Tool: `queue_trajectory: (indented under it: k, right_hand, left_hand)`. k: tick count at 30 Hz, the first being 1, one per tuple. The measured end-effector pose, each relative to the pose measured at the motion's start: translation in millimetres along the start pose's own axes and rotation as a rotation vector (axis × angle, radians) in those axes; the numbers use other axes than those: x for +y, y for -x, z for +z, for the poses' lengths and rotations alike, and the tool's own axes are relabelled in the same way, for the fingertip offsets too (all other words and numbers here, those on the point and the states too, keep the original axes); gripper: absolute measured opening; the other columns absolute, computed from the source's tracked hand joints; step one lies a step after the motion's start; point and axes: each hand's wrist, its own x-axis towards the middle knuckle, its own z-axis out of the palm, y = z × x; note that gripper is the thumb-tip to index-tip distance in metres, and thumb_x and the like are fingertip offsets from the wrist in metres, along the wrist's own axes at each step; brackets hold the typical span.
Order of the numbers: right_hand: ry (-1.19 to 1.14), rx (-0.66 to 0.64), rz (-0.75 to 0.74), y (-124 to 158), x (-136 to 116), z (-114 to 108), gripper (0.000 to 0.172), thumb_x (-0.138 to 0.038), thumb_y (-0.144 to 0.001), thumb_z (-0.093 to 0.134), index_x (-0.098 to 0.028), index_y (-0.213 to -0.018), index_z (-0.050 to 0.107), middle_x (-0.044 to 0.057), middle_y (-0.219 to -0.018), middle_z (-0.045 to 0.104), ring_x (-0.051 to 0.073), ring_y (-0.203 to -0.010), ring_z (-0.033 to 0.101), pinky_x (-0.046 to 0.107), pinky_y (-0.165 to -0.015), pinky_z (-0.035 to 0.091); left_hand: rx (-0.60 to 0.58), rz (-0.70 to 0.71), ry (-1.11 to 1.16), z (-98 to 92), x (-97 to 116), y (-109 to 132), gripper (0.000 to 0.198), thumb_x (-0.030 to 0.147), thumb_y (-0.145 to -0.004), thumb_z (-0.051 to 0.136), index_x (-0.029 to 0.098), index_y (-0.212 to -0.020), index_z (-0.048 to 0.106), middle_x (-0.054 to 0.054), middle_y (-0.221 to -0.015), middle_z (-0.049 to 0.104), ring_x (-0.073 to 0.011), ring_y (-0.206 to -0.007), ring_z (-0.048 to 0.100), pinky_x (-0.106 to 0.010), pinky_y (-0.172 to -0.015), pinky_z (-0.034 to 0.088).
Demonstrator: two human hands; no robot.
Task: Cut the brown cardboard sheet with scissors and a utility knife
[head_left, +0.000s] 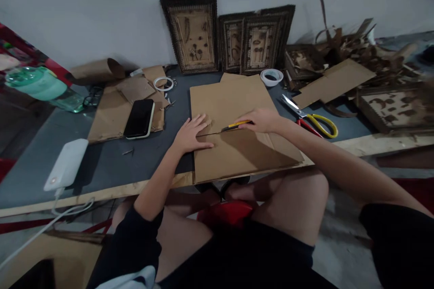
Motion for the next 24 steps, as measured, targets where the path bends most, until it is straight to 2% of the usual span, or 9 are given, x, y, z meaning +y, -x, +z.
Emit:
queue_trajectory:
  k: [4,11,17,24]
  right_hand:
    - [0.078,-0.025,-0.017,-5,-4,-3,0.037,-0.046,-0.100,0.050,-0.033,-0.129,0.070,0.002,-0.120,0.075,0.024,-0.103,0.069,0.029,-0.069,0.044]
    - [0.122,-0.087,-0.068,-6,-1,6,0.042,-0.045,-0.104,0.041,-0.031,-0.135,0.066,0.006,-0.110,0.077,0.023,-0.092,0.070,0.029,-0.067,0.040]
    - [0.277,-0.159,-0.062,-9,0,3,0.039,-0.043,-0.105,0.041,-0.028,-0.130,0.067,0.009,-0.100,0.077,0.023,-0.085,0.070,0.028,-0.061,0.034]
    - [0.299,-0.200,-0.102,-11,6,-1,0.038,-0.040,-0.105,0.044,-0.025,-0.131,0.067,0.010,-0.102,0.077,0.022,-0.083,0.070,0.028,-0.059,0.034]
  left_hand:
    - [-0.002,0.012,0.007,0.1,-1,0,0.103,0.087,-0.071,0.060,0.025,-0.152,0.045,-0.012,-0.165,0.030,-0.0342,-0.153,0.026,-0.059,-0.124,0.020]
    - [-0.016,-0.011,0.002,0.7,-2,0,0.102,0.087,-0.071,0.059,0.023,-0.150,0.048,-0.011,-0.166,0.030,-0.0337,-0.153,0.026,-0.057,-0.124,0.022]
    - [-0.019,-0.012,0.014,-0.2,-1,0,0.098,0.086,-0.074,0.057,0.027,-0.152,0.045,-0.008,-0.166,0.030,-0.0334,-0.154,0.026,-0.057,-0.124,0.021]
    - [-0.010,-0.001,-0.007,1.5,-3,1,0.100,0.086,-0.074,0.057,0.025,-0.152,0.045,-0.009,-0.166,0.031,-0.0340,-0.153,0.027,-0.056,-0.124,0.022]
